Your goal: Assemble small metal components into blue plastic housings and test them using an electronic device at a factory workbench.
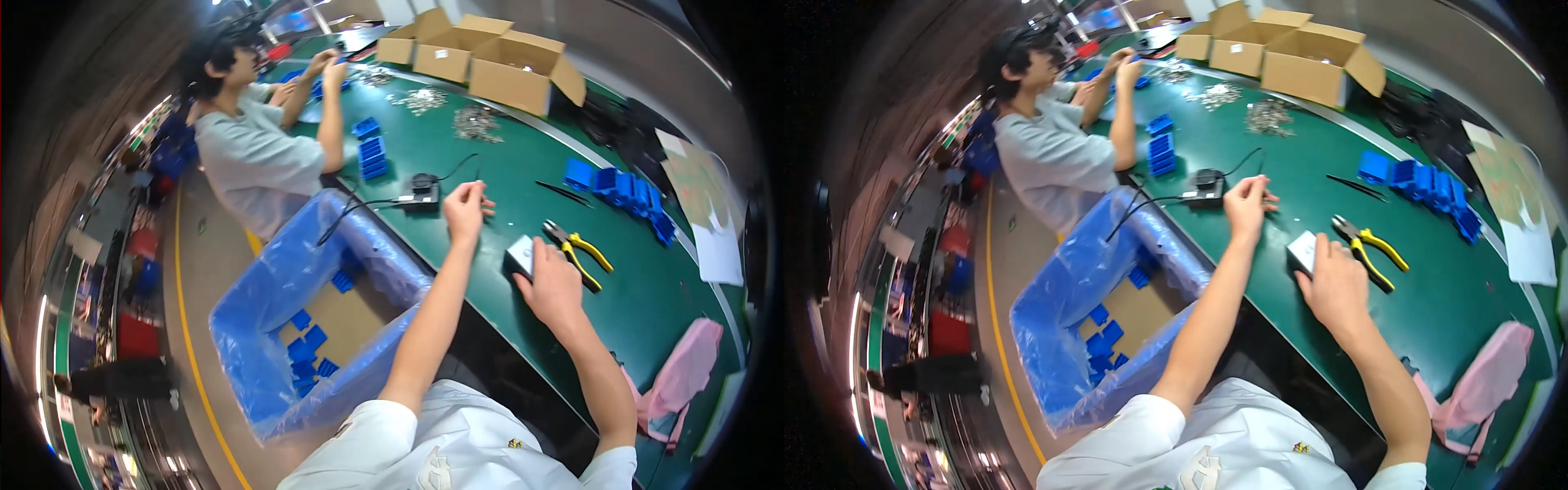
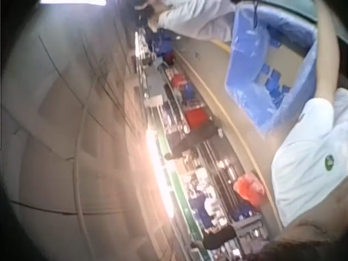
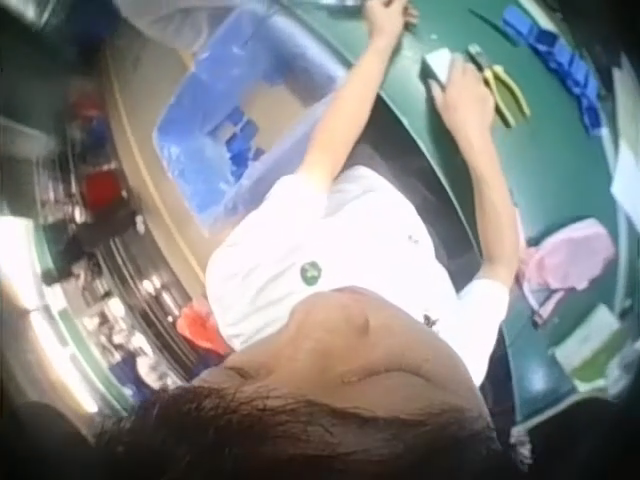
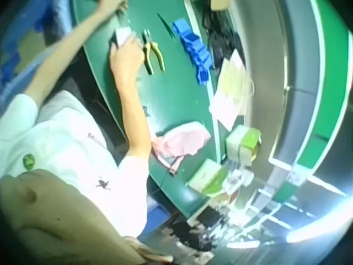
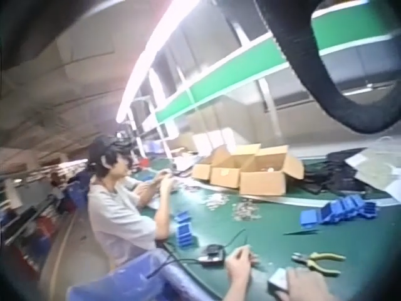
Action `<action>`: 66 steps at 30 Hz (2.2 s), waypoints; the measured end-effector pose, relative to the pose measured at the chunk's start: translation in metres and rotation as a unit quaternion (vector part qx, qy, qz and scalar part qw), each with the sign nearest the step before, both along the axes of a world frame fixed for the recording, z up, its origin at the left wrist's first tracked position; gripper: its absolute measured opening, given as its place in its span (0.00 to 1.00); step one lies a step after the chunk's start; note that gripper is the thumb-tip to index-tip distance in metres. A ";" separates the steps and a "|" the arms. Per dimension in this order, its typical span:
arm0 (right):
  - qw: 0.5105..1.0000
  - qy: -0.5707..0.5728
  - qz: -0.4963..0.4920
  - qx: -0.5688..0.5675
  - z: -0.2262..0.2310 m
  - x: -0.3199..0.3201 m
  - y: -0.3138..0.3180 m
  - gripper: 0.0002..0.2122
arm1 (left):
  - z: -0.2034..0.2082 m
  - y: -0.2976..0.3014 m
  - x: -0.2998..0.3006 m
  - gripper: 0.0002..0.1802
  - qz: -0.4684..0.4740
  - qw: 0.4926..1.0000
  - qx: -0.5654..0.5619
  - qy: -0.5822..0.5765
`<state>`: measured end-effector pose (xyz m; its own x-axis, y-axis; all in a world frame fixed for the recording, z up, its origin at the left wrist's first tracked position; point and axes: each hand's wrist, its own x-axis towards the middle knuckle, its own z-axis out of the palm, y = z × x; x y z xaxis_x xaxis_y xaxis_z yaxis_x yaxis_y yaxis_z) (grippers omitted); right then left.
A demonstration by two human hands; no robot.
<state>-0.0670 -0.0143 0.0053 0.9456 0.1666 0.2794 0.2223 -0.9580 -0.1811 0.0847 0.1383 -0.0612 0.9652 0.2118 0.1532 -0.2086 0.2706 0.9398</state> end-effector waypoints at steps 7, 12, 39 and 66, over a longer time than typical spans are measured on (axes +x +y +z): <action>1.000 0.004 -0.008 0.020 0.002 -0.004 -0.004 0.28 | -0.013 -0.005 0.004 0.12 0.099 0.979 0.162 -0.078; 1.000 0.016 -0.016 0.017 -0.001 -0.004 -0.008 0.28 | -0.003 -0.012 -0.006 0.12 0.077 0.977 0.192 -0.061; 0.999 0.046 -0.021 0.021 0.003 -0.004 -0.007 0.28 | 0.015 -0.010 -0.037 0.07 0.046 0.938 0.344 -0.024; 0.940 -0.220 0.088 0.244 -0.022 0.013 -0.020 0.33 | 0.008 0.002 -0.043 0.05 -0.243 0.936 -0.247 -0.066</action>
